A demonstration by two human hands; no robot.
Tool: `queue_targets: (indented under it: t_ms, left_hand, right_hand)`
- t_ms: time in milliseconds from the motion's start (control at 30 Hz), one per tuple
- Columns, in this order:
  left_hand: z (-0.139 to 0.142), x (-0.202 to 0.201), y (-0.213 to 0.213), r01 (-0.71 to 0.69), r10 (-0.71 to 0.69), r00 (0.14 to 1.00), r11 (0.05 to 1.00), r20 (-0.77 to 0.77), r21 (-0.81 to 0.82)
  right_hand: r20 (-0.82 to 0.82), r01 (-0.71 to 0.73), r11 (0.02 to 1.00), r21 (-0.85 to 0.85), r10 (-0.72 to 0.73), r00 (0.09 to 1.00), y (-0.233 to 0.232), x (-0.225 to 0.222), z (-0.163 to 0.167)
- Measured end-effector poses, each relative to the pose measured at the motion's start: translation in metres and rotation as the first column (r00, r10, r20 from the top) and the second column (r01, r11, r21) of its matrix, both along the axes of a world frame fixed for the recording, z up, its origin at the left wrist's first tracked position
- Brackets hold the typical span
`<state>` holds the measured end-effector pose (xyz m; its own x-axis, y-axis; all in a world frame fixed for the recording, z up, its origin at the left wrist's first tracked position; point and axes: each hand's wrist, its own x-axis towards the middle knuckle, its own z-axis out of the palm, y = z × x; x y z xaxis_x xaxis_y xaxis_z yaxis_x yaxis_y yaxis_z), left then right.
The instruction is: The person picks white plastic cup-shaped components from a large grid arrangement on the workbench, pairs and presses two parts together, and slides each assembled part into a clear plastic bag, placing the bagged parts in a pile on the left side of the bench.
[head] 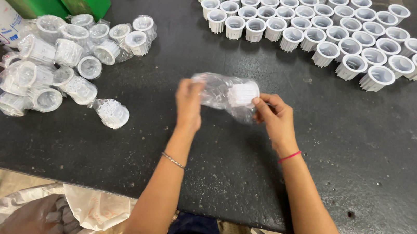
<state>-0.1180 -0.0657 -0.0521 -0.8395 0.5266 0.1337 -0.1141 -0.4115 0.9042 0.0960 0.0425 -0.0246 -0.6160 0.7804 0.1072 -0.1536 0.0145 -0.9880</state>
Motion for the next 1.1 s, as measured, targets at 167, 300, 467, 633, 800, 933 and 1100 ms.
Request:
queue_targets:
  t_ms: [167, 300, 467, 633, 800, 933, 1100]
  left_hand:
    - [0.005, -0.037, -0.018, -0.259, 0.250, 0.965, 0.957, 0.084, 0.131]
    - [0.007, -0.038, -0.024, -0.312, 0.317, 0.948, 0.942, -0.024, 0.123]
    - [0.008, -0.033, -0.021, -0.307, 0.311, 0.949, 0.949, -0.051, 0.071]
    - [0.023, -0.018, -0.022, -0.170, 0.170, 0.985, 0.984, 0.000, -0.053]
    - [0.038, 0.013, -0.024, 0.005, -0.044, 0.964, 0.989, -0.262, -0.149]
    - [0.047, 0.037, -0.016, 0.106, -0.188, 0.910, 0.967, -0.370, -0.232]
    - [0.051, 0.059, -0.011, 0.321, -0.398, 0.893, 0.890, -0.210, -0.323]
  right_hand:
    - [-0.154, -0.122, 0.951, -0.283, 0.081, 0.985, 0.016, 0.008, -0.002]
    - [-0.215, -0.196, 0.902, -0.385, 0.119, 0.969, 0.021, 0.010, -0.009]
    - [-0.219, -0.204, 0.883, -0.423, 0.119, 0.968, 0.022, 0.010, -0.011]
    - [-0.220, -0.215, 0.886, -0.411, 0.133, 0.966, 0.022, 0.010, -0.012]
    - [-0.202, -0.201, 0.883, -0.425, 0.123, 0.972, 0.023, 0.008, -0.017]
    - [-0.196, -0.198, 0.886, -0.419, 0.125, 0.973, 0.024, 0.007, -0.020]
    - [-0.199, -0.197, 0.904, -0.379, 0.129, 0.972, 0.022, 0.007, -0.022]
